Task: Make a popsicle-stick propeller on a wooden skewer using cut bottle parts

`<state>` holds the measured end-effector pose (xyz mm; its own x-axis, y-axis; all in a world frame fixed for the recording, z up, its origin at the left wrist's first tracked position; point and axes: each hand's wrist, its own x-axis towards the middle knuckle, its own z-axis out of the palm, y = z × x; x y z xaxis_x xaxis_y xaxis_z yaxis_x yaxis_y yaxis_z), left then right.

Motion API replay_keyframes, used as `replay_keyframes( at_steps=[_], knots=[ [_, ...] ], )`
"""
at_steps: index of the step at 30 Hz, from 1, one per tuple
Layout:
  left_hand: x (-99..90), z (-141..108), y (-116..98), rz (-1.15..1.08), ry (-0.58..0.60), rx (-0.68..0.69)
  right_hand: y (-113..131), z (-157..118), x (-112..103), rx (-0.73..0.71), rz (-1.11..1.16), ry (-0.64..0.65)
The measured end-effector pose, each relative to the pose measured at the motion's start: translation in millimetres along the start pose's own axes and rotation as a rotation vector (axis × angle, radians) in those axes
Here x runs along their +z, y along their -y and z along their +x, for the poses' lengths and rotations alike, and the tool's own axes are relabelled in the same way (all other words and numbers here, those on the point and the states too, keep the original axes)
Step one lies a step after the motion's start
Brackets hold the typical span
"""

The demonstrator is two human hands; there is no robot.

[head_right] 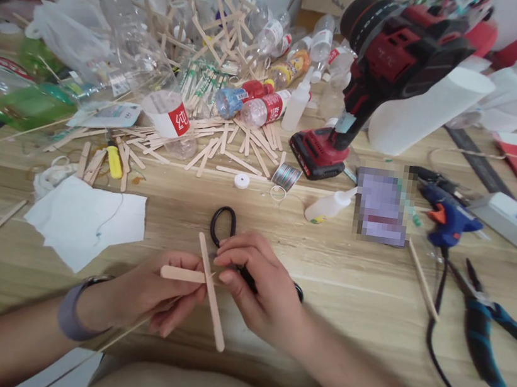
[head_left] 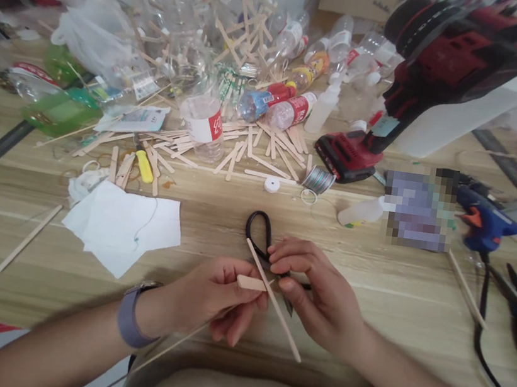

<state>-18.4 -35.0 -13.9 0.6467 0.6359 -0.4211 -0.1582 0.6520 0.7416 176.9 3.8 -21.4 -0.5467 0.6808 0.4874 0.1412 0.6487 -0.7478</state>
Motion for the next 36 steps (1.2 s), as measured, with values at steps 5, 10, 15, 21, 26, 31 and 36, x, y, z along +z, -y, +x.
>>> replay_keyframes(
  at_steps=[5,10,15,21,26,31,36],
  knots=[
    [-1.1,0.1,2.0,-0.022,0.028,0.017,-0.5,1.5,-2.1,0.008,0.03,0.014],
    [0.5,-1.0,-0.2,-0.007,0.0,0.001,2.0,5.2,-3.0,-0.026,0.052,0.046],
    [1.9,-0.8,-0.3,0.006,-0.028,-0.036,3.8,6.9,-4.6,-0.034,0.052,0.069],
    [0.2,1.1,3.0,-0.02,-0.015,-0.034,3.7,6.3,-3.4,-0.002,0.134,0.072],
    [-0.3,1.4,2.9,0.008,-0.031,-0.035,4.7,5.5,-0.9,-0.026,0.094,0.071],
    [-1.1,2.3,1.6,0.022,-0.045,-0.033,3.6,4.7,-0.5,-0.05,0.033,0.058],
    [1.3,2.8,-0.1,0.004,-0.047,-0.026,2.3,4.8,-0.4,-0.052,0.009,0.044]
  ],
)
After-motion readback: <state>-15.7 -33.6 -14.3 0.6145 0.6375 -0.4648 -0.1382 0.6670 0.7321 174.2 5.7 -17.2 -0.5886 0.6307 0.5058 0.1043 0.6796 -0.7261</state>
